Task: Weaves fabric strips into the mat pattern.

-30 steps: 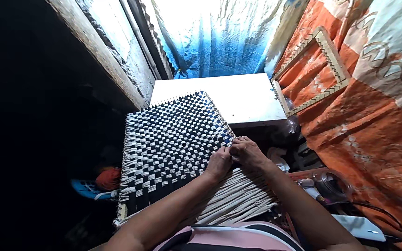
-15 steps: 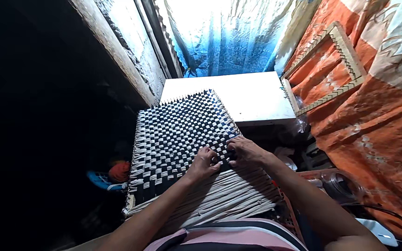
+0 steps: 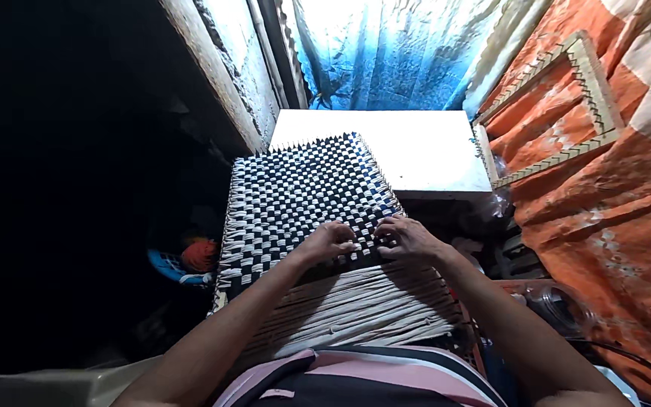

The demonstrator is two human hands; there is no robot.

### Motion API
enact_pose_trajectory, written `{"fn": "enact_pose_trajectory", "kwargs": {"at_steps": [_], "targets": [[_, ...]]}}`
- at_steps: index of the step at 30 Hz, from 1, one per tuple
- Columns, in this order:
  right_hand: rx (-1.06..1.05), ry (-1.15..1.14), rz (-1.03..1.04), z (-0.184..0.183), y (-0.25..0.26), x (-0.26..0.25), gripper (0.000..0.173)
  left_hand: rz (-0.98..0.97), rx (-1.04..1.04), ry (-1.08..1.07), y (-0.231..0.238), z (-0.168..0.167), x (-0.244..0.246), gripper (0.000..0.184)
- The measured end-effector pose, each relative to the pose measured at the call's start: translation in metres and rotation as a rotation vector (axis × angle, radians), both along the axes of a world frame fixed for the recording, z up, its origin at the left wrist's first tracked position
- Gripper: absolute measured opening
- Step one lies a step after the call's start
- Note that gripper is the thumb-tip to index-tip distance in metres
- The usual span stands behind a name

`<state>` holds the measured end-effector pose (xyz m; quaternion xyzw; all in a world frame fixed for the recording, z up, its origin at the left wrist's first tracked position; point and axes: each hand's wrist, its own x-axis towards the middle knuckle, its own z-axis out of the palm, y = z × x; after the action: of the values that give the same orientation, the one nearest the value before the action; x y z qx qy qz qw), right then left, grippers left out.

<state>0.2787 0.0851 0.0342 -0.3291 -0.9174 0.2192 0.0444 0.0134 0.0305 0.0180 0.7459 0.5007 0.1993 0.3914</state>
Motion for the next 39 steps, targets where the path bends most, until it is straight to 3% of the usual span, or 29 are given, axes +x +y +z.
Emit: {"fn": "enact_pose_trajectory", "kwargs": {"at_steps": [3, 5, 10, 14, 17, 21, 25, 30, 36, 39], "targets": [[0.049, -0.112, -0.025, 0.0, -0.007, -0.009, 0.061, 0.043, 0.067, 0.04, -0.022, -0.005, -0.014, 0.032], [0.096, -0.235, -0.021, 0.003, -0.012, -0.023, 0.065, 0.104, 0.117, 0.124, -0.037, -0.007, -0.002, 0.033], [0.198, -0.333, -0.002, 0.0, -0.012, -0.044, 0.05, 0.176, 0.073, 0.441, -0.044, 0.0, 0.033, 0.038], [0.105, -0.33, -0.021, 0.008, -0.003, -0.044, 0.053, 0.057, 0.044, 0.273, -0.031, 0.002, 0.01, 0.032], [0.076, -0.183, 0.032, 0.009, 0.002, -0.04, 0.054, 0.055, 0.08, 0.166, -0.035, 0.003, -0.007, 0.03], [0.069, -0.18, 0.105, -0.001, -0.012, -0.053, 0.064, 0.159, 0.059, 0.264, -0.051, 0.004, 0.002, 0.032], [0.126, -0.256, 0.1, -0.006, -0.017, -0.069, 0.048, 0.209, 0.095, 0.441, -0.053, -0.002, 0.02, 0.03], [0.115, -0.262, 0.081, -0.016, -0.013, -0.07, 0.04, 0.148, 0.133, 0.489, -0.044, -0.016, 0.026, 0.024], [0.011, -0.215, 0.082, 0.007, -0.013, -0.064, 0.057, 0.047, 0.154, 0.109, -0.038, -0.01, -0.039, 0.017], [0.03, -0.152, 0.079, 0.006, -0.024, -0.07, 0.062, 0.107, 0.117, 0.066, -0.06, -0.006, -0.064, 0.02]]}}
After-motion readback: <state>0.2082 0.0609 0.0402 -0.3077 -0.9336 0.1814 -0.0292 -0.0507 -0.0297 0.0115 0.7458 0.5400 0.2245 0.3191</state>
